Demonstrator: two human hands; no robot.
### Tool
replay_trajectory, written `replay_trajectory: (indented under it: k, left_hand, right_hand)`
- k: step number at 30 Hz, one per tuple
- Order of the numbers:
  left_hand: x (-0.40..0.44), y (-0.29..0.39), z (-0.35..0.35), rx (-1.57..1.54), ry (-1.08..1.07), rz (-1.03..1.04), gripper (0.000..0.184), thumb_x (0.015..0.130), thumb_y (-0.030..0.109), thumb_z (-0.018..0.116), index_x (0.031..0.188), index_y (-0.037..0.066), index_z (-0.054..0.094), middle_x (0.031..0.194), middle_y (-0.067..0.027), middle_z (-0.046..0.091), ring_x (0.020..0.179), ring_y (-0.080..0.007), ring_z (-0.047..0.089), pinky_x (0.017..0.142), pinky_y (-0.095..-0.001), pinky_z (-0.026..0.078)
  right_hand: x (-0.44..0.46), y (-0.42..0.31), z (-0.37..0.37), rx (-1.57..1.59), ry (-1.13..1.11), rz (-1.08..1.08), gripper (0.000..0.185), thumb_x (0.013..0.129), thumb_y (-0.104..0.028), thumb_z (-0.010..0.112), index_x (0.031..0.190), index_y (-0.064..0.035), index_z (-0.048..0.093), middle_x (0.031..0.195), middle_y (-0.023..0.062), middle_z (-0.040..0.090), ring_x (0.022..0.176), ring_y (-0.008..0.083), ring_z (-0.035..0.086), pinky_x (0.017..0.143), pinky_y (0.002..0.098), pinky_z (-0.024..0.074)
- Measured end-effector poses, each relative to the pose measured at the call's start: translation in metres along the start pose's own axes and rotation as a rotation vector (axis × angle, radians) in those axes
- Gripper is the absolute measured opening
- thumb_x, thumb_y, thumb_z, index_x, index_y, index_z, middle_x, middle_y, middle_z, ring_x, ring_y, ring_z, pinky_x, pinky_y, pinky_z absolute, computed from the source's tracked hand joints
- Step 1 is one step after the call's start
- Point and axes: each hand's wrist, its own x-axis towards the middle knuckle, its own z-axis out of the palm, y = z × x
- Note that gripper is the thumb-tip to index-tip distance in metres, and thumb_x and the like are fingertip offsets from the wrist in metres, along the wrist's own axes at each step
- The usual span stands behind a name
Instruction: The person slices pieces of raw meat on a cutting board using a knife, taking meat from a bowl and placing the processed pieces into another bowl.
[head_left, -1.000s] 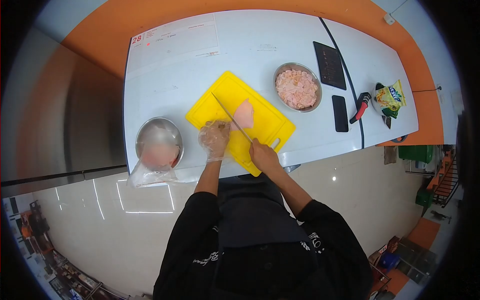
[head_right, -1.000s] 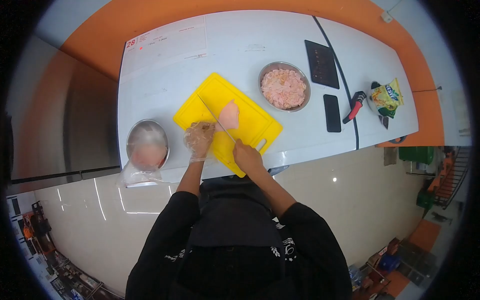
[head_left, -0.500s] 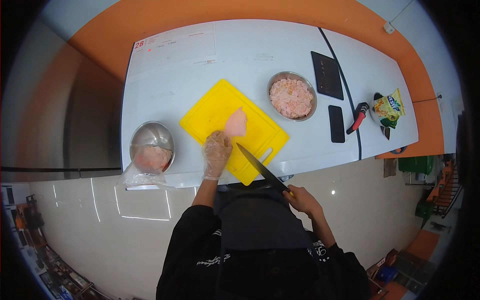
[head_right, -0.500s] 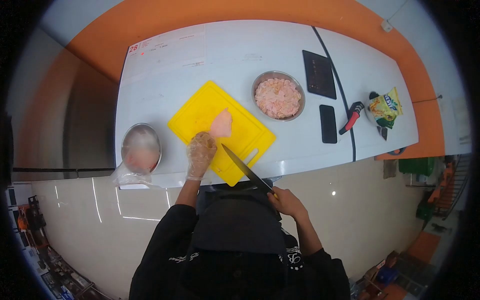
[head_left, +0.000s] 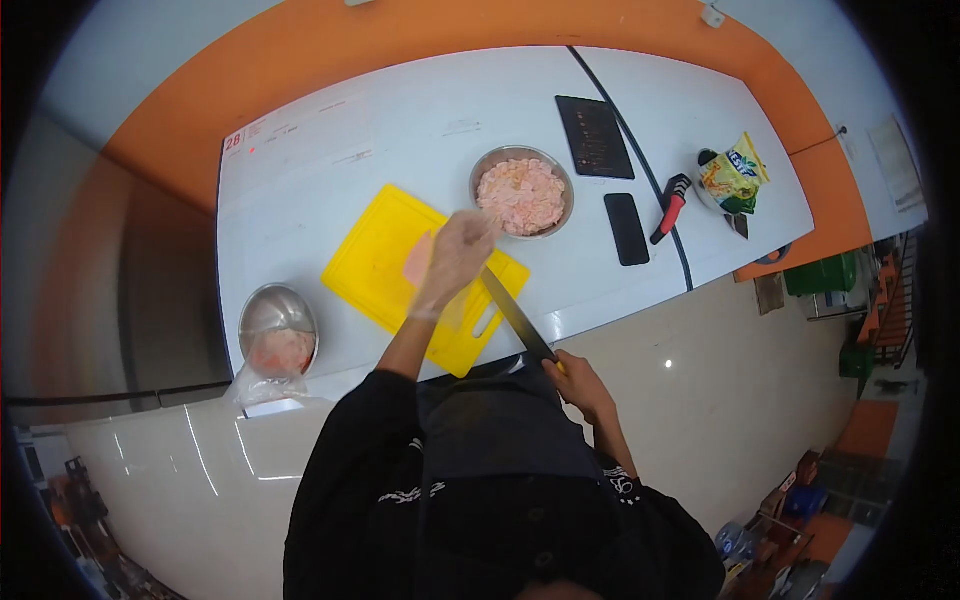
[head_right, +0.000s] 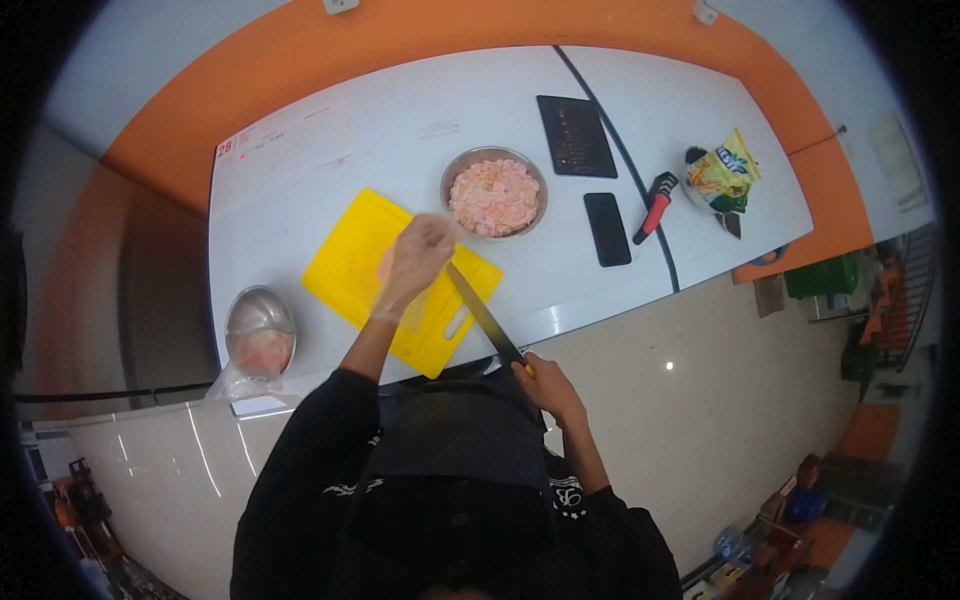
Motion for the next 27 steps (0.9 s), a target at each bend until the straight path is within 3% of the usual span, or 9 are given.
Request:
replay_trajectory:
  k: [2,4,5,8,11,17,20,23,27]
  left_hand:
    - [0.026,0.011,0.015,0.057,0.026,0.166,0.033,0.089,0.018,0.068,0.117,0.003,0.061,0.101,-0.015,0.069,0.092,-0.0243,0.068,0.082,-0.0354,0.054]
    - [0.042,0.006,0.017,0.367,0.067,0.417,0.04,0.092,0.022,0.067,0.125,0.001,0.059,0.108,-0.0171,0.069,0.096,-0.0257,0.068,0.083,-0.0351,0.054]
    - [0.044,0.0,0.009,0.322,0.062,0.296,0.041,0.092,0.024,0.065,0.126,0.001,0.06,0.111,-0.0184,0.069,0.1,-0.0282,0.068,0.085,-0.0362,0.054]
    - [0.045,-0.068,-0.049,0.589,0.123,0.155,0.046,0.09,0.029,0.067,0.126,0.001,0.061,0.114,-0.0201,0.068,0.102,-0.0333,0.068,0.089,-0.0383,0.053]
    - [0.016,-0.082,-0.085,0.814,0.024,-0.204,0.051,0.085,0.031,0.07,0.126,0.003,0.061,0.113,-0.0194,0.069,0.1,-0.0346,0.068,0.089,-0.0399,0.053]
    - [0.02,-0.061,-0.07,0.842,-0.108,-0.496,0.035,0.081,0.036,0.068,0.098,0.006,0.073,0.095,-0.0183,0.073,0.091,-0.0363,0.07,0.081,-0.0411,0.055]
    - [0.02,-0.054,-0.066,1.117,-0.289,-0.348,0.03,0.082,0.036,0.066,0.082,0.006,0.073,0.087,-0.0195,0.071,0.083,-0.0367,0.07,0.076,-0.0431,0.055]
    - [0.004,-0.076,-0.079,1.085,-0.137,0.072,0.023,0.083,0.027,0.068,0.078,0.005,0.069,0.075,-0.0179,0.068,0.07,-0.0313,0.068,0.071,-0.04,0.054]
    - [-0.011,-0.11,-0.082,0.511,0.023,-0.107,0.019,0.085,0.021,0.071,0.088,0.003,0.065,0.076,-0.0129,0.066,0.07,-0.0269,0.063,0.069,-0.0363,0.053]
  right_hand:
    - [0.003,0.004,0.008,0.019,0.039,-0.004,0.034,0.099,-0.03,0.058,0.092,0.0029,0.059,0.064,0.0131,0.059,0.054,0.0186,0.056,0.051,0.0352,0.0454]
    - [-0.002,-0.013,0.003,-0.007,0.047,0.042,0.034,0.098,-0.031,0.058,0.096,0.0032,0.059,0.076,0.0238,0.063,0.071,0.0379,0.061,0.063,0.0432,0.048]
    - [-0.005,-0.018,0.002,-0.017,0.048,0.068,0.034,0.097,-0.031,0.058,0.098,0.0034,0.06,0.082,0.0291,0.064,0.08,0.0475,0.063,0.07,0.0472,0.0493]
    - [-0.01,-0.013,0.006,0.005,0.11,0.075,0.035,0.097,-0.031,0.058,0.099,0.0034,0.06,0.083,0.0293,0.064,0.082,0.0471,0.064,0.071,0.048,0.0495]
    - [-0.007,-0.01,0.009,0.1,0.073,0.161,0.035,0.097,-0.031,0.058,0.1,0.0031,0.06,0.084,0.0294,0.065,0.084,0.0469,0.064,0.072,0.0483,0.05]
    - [0.021,-0.023,0.008,-0.039,0.01,0.001,0.032,0.097,-0.03,0.058,0.099,0.0019,0.059,0.081,0.0273,0.065,0.079,0.0471,0.062,0.069,0.0477,0.0488]
    - [0.03,-0.039,0.004,-0.051,-0.033,0.008,0.036,0.098,-0.033,0.057,0.101,0.0032,0.06,0.082,0.028,0.064,0.08,0.0465,0.062,0.071,0.0465,0.0489]
    - [0.034,-0.042,0.009,-0.01,-0.013,-0.011,0.038,0.099,-0.034,0.056,0.103,0.0036,0.06,0.084,0.0285,0.065,0.081,0.0461,0.063,0.072,0.046,0.0491]
    - [0.034,-0.033,0.02,0.01,-0.001,-0.021,0.038,0.099,-0.034,0.056,0.104,0.0032,0.061,0.084,0.0275,0.066,0.081,0.0465,0.063,0.072,0.0465,0.0494]
